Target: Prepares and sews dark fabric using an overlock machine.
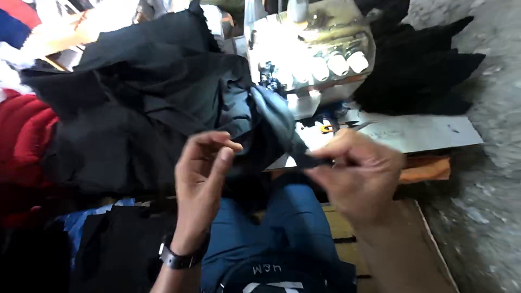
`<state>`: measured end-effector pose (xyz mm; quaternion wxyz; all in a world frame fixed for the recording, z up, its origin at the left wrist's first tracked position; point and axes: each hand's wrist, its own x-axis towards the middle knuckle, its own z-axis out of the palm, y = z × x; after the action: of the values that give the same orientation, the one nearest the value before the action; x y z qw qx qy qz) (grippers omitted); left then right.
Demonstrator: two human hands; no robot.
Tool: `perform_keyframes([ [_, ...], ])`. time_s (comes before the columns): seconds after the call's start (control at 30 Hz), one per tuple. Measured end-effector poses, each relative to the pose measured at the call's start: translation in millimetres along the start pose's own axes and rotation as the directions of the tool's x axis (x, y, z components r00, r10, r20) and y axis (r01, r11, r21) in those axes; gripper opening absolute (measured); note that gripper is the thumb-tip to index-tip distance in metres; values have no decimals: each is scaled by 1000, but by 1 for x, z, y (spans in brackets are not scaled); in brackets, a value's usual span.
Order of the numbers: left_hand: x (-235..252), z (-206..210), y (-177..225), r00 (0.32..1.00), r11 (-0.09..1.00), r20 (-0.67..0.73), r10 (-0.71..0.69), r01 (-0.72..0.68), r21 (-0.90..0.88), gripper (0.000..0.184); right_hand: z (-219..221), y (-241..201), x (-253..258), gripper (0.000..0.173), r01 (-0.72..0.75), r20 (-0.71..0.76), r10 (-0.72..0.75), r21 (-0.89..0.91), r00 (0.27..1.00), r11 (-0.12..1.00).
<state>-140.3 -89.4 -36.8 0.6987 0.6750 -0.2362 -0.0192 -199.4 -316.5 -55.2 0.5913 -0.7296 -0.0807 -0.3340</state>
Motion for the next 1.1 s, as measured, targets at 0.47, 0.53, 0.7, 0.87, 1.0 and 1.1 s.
perform_keyframes([
  [0.47, 18, 61, -26, 838, 650, 53, -543, 459, -606, 49, 5, -6, -57, 44, -265, 21, 282, -281, 959, 922],
  [0.53, 14, 60, -26, 841, 671, 50, -538, 463, -579, 49, 5, -2, -55, 35, -464, 69, 479, -165, 875, 870],
  [0.7, 10, 54, -27, 861, 712, 59, -505, 455, -535, 49, 4, -8, -55, 21, -462, 164, 493, -194, 855, 866],
  [0.87, 3, 54, -22, 858, 742, -8, -513, 438, -508, 50, 6, -17, -59, 20, -363, 200, 423, -277, 884, 890],
  [1.0, 4, 53, -23, 871, 766, -40, -490, 409, -496, 51, 6, -13, -56, 23, -344, 256, 412, -269, 875, 899],
  [1.1, 6, 54, -27, 871, 759, -69, -486, 382, -527, 51, 2, -11, -58, 25, -284, 293, 361, -274, 885, 919],
])
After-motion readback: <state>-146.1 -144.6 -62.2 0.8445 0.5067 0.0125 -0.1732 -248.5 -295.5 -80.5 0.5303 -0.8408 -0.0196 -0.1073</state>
